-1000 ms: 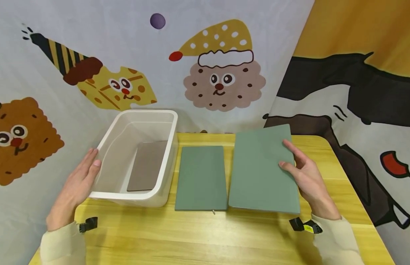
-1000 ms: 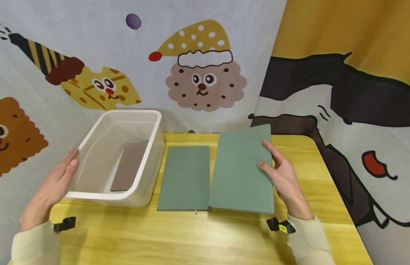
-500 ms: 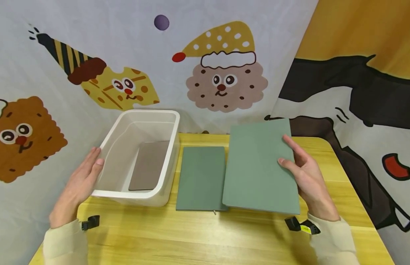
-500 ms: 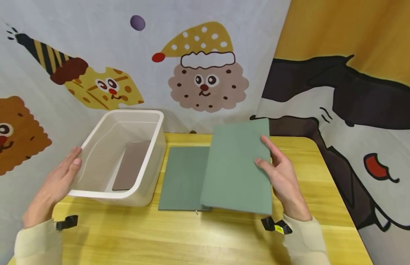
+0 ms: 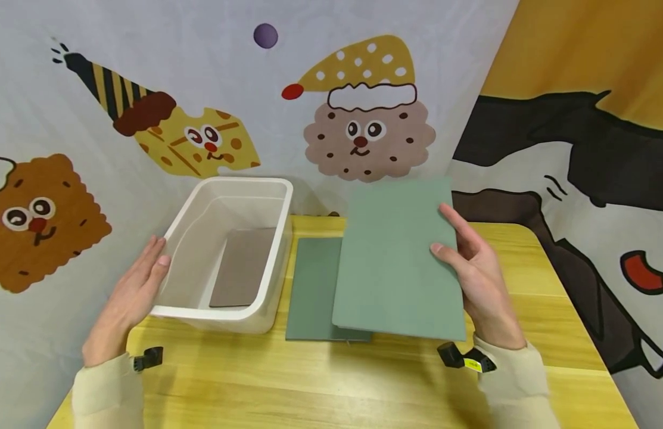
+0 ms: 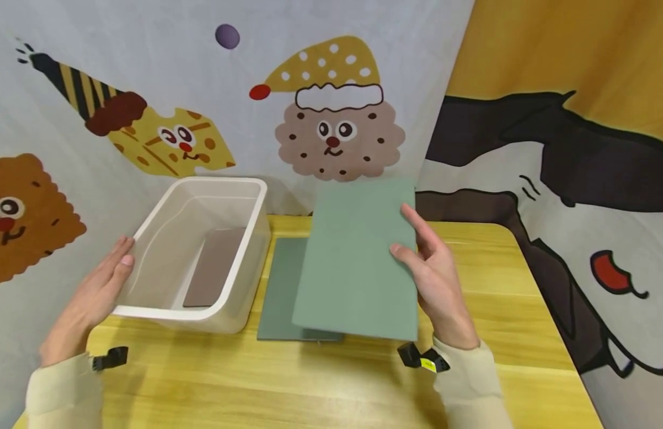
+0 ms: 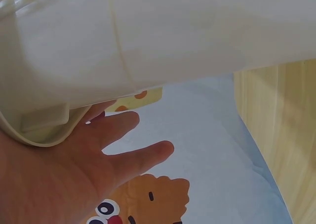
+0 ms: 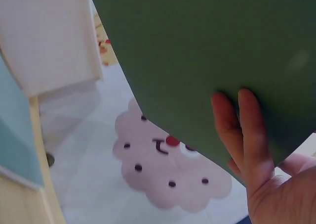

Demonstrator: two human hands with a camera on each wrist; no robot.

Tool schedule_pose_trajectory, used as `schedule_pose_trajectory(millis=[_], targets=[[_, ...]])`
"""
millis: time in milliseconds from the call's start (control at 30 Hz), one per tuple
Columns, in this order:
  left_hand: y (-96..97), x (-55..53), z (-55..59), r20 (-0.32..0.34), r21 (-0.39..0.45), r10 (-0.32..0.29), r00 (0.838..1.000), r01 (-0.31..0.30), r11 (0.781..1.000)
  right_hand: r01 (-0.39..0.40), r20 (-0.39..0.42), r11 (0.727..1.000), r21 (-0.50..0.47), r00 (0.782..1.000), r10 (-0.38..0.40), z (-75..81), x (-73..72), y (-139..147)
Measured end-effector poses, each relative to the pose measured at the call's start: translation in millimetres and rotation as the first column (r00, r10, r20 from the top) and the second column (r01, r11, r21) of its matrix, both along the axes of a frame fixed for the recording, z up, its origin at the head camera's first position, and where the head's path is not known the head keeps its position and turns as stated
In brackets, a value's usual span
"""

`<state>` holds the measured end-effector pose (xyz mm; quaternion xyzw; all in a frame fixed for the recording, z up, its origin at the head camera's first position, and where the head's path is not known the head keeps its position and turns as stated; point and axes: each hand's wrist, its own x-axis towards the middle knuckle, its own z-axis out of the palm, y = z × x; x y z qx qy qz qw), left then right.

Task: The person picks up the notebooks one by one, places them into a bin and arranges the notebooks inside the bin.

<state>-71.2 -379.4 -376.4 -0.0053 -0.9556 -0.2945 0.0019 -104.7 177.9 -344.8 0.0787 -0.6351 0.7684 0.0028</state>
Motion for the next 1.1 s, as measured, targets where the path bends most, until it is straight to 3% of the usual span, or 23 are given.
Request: schedule_pose_trajectory(millis=[433, 667, 933, 1100], targets=[[-1.0, 0.9, -0.2, -0.040, 0.002, -0.057, 0.998, 0.057, 0.998, -0.058, -0.033, 0.995, -0.081, 0.998, 0.055, 14.1, -6.6, -55], [-0.9, 2.3, -1.4, -0.042, -0.002, -0.054, 0.998, 0.054, 0.999, -0.085, -0.027, 0.985, -0.153, 0.996, 0.082, 19.8, -9.4, -94], [-1.1, 2.8, -1.2, -0.054, 0.013, -0.049, 0.997, 0.050, 0.999, -0.111, -0.116, 0.978, -0.177, 0.989, 0.092, 24.7, -15.7, -140], [-0.4, 2.2, 0.1, -0.057, 0.039, -0.055, 0.997, 0.058, 0.998, -0.124, -0.123, 0.975, -0.185, 0.987, 0.103, 26.3, -25.1, -164]])
